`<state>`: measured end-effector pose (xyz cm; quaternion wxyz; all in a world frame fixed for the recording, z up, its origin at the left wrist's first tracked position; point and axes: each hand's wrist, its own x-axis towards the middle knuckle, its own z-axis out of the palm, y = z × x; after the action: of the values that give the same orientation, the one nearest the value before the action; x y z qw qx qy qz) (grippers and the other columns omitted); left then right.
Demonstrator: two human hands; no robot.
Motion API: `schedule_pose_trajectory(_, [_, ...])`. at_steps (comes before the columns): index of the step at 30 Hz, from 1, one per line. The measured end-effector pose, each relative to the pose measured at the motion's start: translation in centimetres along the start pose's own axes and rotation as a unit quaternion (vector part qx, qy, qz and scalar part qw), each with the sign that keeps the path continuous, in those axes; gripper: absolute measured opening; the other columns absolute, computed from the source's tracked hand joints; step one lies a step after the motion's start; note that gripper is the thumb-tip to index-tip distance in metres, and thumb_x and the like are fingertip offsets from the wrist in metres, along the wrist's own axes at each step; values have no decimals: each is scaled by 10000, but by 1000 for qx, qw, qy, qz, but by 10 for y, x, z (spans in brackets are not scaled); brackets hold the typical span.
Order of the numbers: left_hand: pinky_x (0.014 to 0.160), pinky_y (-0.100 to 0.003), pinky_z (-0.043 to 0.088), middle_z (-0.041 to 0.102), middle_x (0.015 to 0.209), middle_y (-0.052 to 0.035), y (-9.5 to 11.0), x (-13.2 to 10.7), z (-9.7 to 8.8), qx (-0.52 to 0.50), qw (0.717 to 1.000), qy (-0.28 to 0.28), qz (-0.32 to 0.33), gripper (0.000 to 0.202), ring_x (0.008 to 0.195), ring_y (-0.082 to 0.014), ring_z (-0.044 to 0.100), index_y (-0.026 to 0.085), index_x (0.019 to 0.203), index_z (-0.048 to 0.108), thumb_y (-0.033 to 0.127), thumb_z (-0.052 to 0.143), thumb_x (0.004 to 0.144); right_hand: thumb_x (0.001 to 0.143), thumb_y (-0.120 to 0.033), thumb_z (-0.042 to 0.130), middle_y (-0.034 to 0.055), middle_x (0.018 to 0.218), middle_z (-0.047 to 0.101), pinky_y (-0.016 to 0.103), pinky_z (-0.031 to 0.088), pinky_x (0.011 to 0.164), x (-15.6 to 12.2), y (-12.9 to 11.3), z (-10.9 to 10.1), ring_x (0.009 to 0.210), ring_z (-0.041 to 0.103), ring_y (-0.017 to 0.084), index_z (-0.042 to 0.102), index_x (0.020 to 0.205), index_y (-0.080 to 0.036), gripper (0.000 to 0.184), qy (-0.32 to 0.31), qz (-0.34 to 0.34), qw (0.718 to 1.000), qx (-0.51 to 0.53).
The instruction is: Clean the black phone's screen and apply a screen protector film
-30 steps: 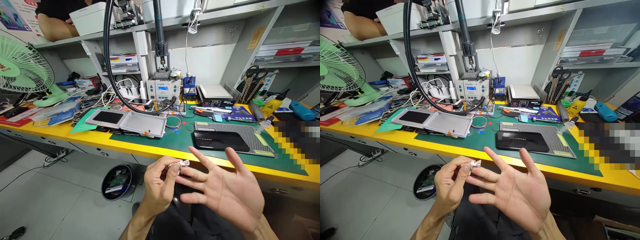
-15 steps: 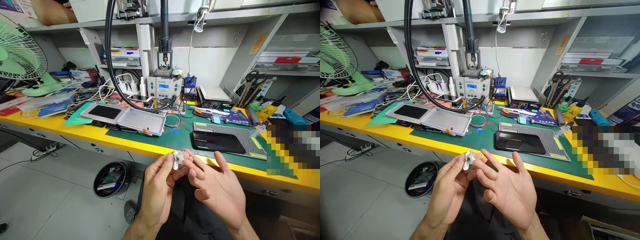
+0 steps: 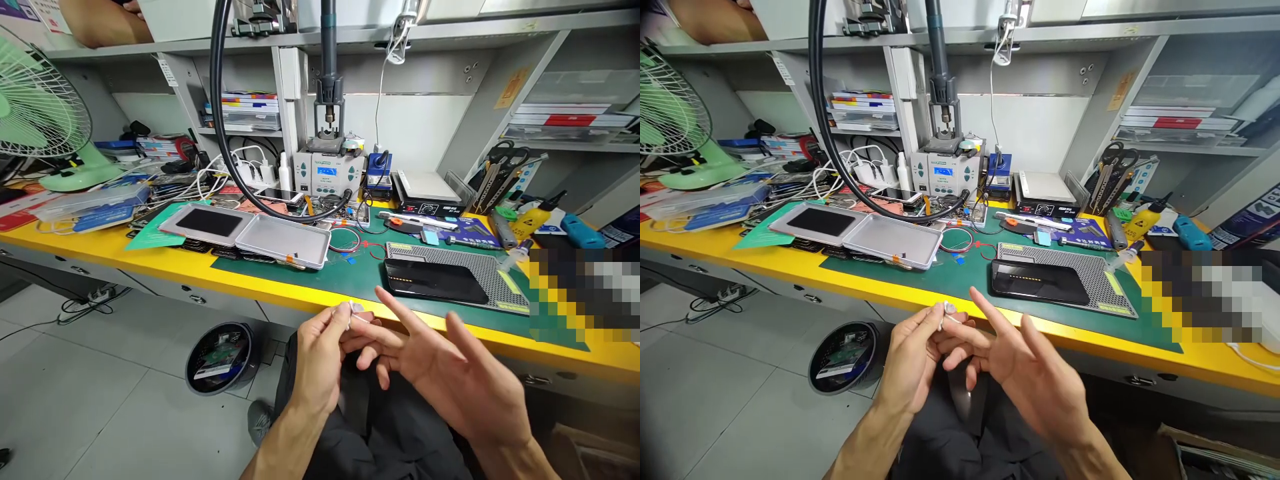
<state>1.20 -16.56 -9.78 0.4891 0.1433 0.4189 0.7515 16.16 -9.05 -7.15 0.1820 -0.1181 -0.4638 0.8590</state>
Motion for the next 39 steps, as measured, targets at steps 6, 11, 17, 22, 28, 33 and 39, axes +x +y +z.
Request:
schedule_pose_trajectory(6, [895,-368,615,790,1056,-185,13,-5,5,-112,984,-33,-134,326,976,-253,771,66,1046,743,310,533,1002,949,-312,695,60,1167,665,294,501,729,5,15,1,873,612,181,681,1304,-338,355,187,-190,854,-447])
schedule_pose_trajectory(11, [818,-300,617,771,1081,-102,9,-16,6,-134,975,-32,-175,266,907,-157,741,141,1065,745,287,533,1000,923,-269,705,96,997,627,325,505,770,20,20,4,909,597,211,787,1066,-249,166,204,-290,747,-562])
schedule_pose_trajectory(17, [710,-303,624,743,1116,-138,12,-21,-7,-22,998,28,-60,364,986,-235,709,119,1139,730,405,673,919,913,-561,696,20,631,538,242,386,574,25,-2,0,596,475,109,727,749,-159,435,166,-13,934,-316])
schedule_pose_trajectory(22, [622,-208,542,738,807,-46,17,-26,-18,185,982,-20,40,254,721,-137,660,146,957,783,362,806,826,751,-557,851,13,604,552,210,308,476,32,5,1,505,414,70,667,691,-118,479,178,29,960,-215])
schedule_pose_trajectory(28, [683,-293,568,755,782,-78,20,-31,-26,163,986,-37,6,303,684,-173,682,133,1009,791,405,698,910,832,-588,771,24,617,537,216,379,507,32,5,1,531,463,88,655,735,-102,510,103,74,985,-118])
schedule_pose_trajectory(33, [689,-284,562,756,878,-81,21,-31,-28,168,984,-61,-8,302,777,-192,681,149,1030,782,392,761,851,813,-484,832,4,590,524,191,359,499,33,6,-1,525,441,68,621,699,-110,444,118,44,986,-108])
schedule_pose_trajectory(39, [727,-252,519,724,737,-55,15,-30,-32,207,977,-48,17,258,711,-147,633,131,835,796,377,736,885,855,-517,784,17,632,547,190,372,494,33,7,-1,538,443,72,638,741,-110,447,110,42,988,-105])
